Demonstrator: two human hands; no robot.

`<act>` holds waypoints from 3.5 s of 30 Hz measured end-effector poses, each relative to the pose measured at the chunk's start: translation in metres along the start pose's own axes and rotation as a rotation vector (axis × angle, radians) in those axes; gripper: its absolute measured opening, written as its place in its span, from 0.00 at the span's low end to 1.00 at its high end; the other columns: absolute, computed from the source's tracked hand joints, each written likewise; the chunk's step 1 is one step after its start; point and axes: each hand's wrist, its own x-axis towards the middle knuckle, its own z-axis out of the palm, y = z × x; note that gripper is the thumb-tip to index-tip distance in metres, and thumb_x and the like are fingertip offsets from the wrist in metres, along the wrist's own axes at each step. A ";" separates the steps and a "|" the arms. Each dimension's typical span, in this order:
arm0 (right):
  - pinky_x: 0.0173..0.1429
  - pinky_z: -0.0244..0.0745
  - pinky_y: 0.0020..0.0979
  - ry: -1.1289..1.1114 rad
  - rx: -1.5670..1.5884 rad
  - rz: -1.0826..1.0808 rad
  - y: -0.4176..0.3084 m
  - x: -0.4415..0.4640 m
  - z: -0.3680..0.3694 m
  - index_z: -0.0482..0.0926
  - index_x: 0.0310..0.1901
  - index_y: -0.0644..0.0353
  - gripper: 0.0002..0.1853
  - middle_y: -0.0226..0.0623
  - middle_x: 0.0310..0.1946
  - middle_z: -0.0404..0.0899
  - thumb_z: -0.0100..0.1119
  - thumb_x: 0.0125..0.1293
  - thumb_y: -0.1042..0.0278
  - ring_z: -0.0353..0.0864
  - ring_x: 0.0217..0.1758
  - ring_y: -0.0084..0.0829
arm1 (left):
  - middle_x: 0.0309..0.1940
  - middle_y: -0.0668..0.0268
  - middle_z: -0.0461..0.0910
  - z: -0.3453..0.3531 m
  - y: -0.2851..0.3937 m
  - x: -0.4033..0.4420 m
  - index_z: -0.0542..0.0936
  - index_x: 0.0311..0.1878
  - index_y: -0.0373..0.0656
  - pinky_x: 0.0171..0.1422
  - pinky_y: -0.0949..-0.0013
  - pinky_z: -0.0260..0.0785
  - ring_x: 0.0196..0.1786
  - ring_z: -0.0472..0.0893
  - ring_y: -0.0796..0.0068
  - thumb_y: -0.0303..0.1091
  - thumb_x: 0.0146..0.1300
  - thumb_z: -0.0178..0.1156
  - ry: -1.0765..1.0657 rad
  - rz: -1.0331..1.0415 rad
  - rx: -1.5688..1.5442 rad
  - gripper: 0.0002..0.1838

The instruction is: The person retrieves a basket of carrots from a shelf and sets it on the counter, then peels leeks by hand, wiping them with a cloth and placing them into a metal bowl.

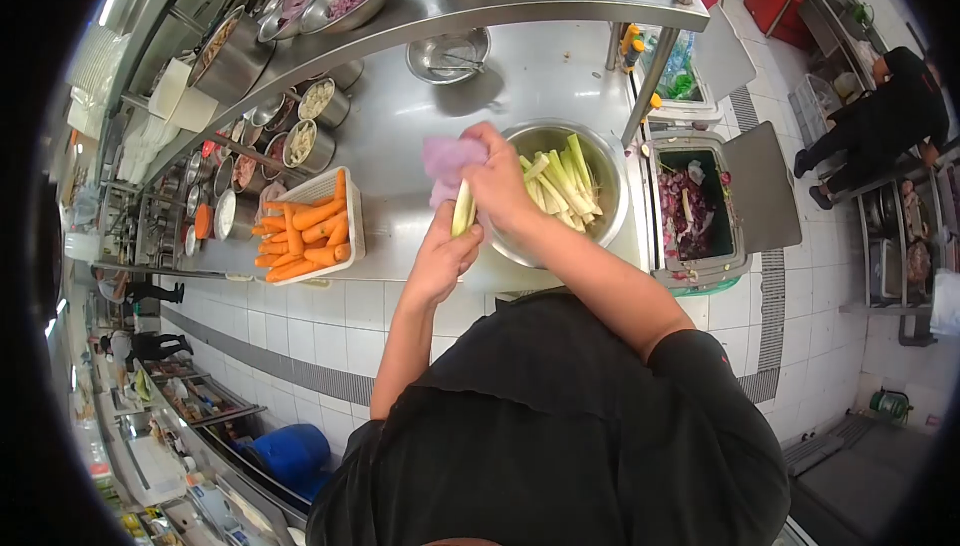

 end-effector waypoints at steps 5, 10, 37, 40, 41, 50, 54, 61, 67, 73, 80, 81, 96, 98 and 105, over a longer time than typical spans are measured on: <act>0.38 0.79 0.33 0.515 0.352 0.047 0.020 0.107 -0.053 0.71 0.55 0.63 0.21 0.39 0.40 0.81 0.62 0.59 0.80 0.82 0.40 0.32 | 0.31 0.72 0.68 -0.048 -0.023 -0.024 0.65 0.62 0.41 0.23 0.78 0.58 0.23 0.66 0.86 0.37 0.78 0.55 0.254 0.068 0.236 0.17; 0.43 0.80 0.40 0.749 0.251 0.092 0.061 0.189 -0.133 0.71 0.57 0.62 0.22 0.42 0.48 0.79 0.68 0.64 0.72 0.82 0.44 0.37 | 0.35 0.63 0.75 -0.193 -0.160 0.009 0.68 0.63 0.38 0.33 0.66 0.71 0.27 0.75 0.71 0.36 0.76 0.56 0.618 0.046 0.646 0.19; 0.39 0.76 0.33 0.040 -0.546 0.191 0.101 -0.071 -0.087 0.84 0.43 0.65 0.10 0.38 0.30 0.85 0.63 0.71 0.66 0.81 0.30 0.28 | 0.61 0.59 0.77 -0.013 -0.124 0.100 0.56 0.79 0.37 0.64 0.64 0.74 0.63 0.76 0.71 0.30 0.79 0.50 -0.206 0.149 0.343 0.30; 0.37 0.75 0.31 0.113 -0.507 0.153 0.088 -0.077 -0.092 0.85 0.42 0.64 0.10 0.38 0.27 0.85 0.64 0.71 0.64 0.80 0.28 0.26 | 0.59 0.55 0.78 -0.004 -0.102 0.090 0.54 0.80 0.37 0.60 0.67 0.74 0.58 0.81 0.67 0.29 0.77 0.55 -0.344 0.033 0.003 0.33; 0.36 0.75 0.32 0.090 -0.584 0.184 0.075 -0.077 -0.090 0.84 0.42 0.65 0.11 0.40 0.26 0.84 0.64 0.71 0.64 0.81 0.27 0.28 | 0.61 0.60 0.75 -0.003 -0.092 0.087 0.54 0.79 0.37 0.58 0.69 0.75 0.59 0.80 0.71 0.27 0.75 0.57 -0.385 0.048 0.064 0.35; 0.40 0.78 0.47 0.154 -0.893 -0.005 0.048 -0.076 -0.091 0.80 0.38 0.63 0.09 0.51 0.30 0.84 0.57 0.73 0.67 0.86 0.35 0.51 | 0.54 0.65 0.79 0.002 -0.077 0.085 0.63 0.76 0.42 0.52 0.71 0.73 0.50 0.81 0.76 0.29 0.76 0.56 -0.430 -0.112 0.042 0.28; 0.41 0.79 0.45 0.371 -1.002 -0.015 0.034 -0.065 -0.139 0.78 0.41 0.64 0.08 0.54 0.33 0.85 0.60 0.72 0.66 0.87 0.37 0.52 | 0.44 0.70 0.80 -0.001 -0.065 0.074 0.68 0.73 0.43 0.48 0.74 0.69 0.44 0.78 0.79 0.33 0.78 0.53 -0.405 -0.139 -0.102 0.23; 0.50 0.78 0.44 0.284 -1.247 -0.311 -0.007 -0.064 -0.181 0.82 0.53 0.52 0.19 0.44 0.50 0.82 0.71 0.61 0.64 0.84 0.48 0.43 | 0.28 0.72 0.77 -0.024 -0.080 0.082 0.80 0.40 0.40 0.38 0.70 0.66 0.35 0.75 0.80 0.41 0.80 0.51 -0.341 0.043 0.264 0.16; 0.52 0.74 0.43 -0.282 -1.190 -0.348 0.032 -0.066 -0.099 0.85 0.44 0.55 0.13 0.39 0.39 0.86 0.70 0.62 0.58 0.85 0.43 0.39 | 0.30 0.62 0.80 -0.015 -0.049 0.068 0.78 0.43 0.40 0.39 0.62 0.70 0.34 0.80 0.68 0.40 0.76 0.57 -0.237 0.144 0.847 0.12; 0.43 0.74 0.34 -0.236 -0.648 0.131 0.032 -0.078 -0.082 0.83 0.39 0.65 0.07 0.38 0.28 0.82 0.64 0.70 0.69 0.80 0.32 0.30 | 0.40 0.65 0.83 -0.031 -0.030 0.059 0.75 0.52 0.40 0.47 0.69 0.72 0.42 0.79 0.76 0.30 0.65 0.71 -0.214 0.207 0.553 0.17; 0.34 0.70 0.32 -0.112 -0.560 0.098 0.049 -0.076 -0.077 0.81 0.38 0.66 0.09 0.39 0.22 0.78 0.61 0.73 0.68 0.75 0.26 0.28 | 0.42 0.65 0.83 -0.033 -0.038 0.058 0.77 0.55 0.42 0.51 0.69 0.73 0.45 0.80 0.74 0.29 0.60 0.73 -0.241 0.318 0.548 0.22; 0.33 0.69 0.31 -0.034 -0.487 0.146 0.057 -0.075 -0.079 0.81 0.39 0.65 0.09 0.37 0.21 0.77 0.60 0.73 0.67 0.74 0.26 0.26 | 0.41 0.65 0.83 -0.031 -0.039 0.058 0.77 0.56 0.43 0.52 0.68 0.72 0.45 0.81 0.73 0.30 0.60 0.73 -0.238 0.322 0.477 0.22; 0.64 0.73 0.30 -0.157 -0.342 0.240 0.011 -0.086 -0.158 0.69 0.70 0.61 0.25 0.36 0.58 0.80 0.60 0.75 0.67 0.78 0.57 0.25 | 0.46 0.65 0.82 -0.024 -0.039 0.057 0.79 0.53 0.38 0.62 0.71 0.71 0.53 0.80 0.76 0.15 0.62 0.66 -0.114 0.472 0.278 0.17; 0.58 0.76 0.30 -0.320 -0.369 0.253 0.008 -0.088 -0.118 0.73 0.67 0.63 0.22 0.33 0.53 0.83 0.61 0.75 0.68 0.80 0.51 0.22 | 0.46 0.65 0.82 -0.019 -0.039 0.059 0.79 0.52 0.38 0.62 0.71 0.71 0.53 0.80 0.76 0.15 0.62 0.66 -0.123 0.463 0.217 0.16; 0.40 0.77 0.32 0.022 -0.498 0.088 0.021 -0.092 -0.090 0.87 0.47 0.63 0.10 0.38 0.30 0.87 0.66 0.70 0.68 0.84 0.33 0.26 | 0.43 0.65 0.85 -0.010 -0.040 0.054 0.81 0.48 0.37 0.57 0.73 0.74 0.48 0.83 0.74 0.19 0.65 0.67 -0.040 0.307 0.132 0.10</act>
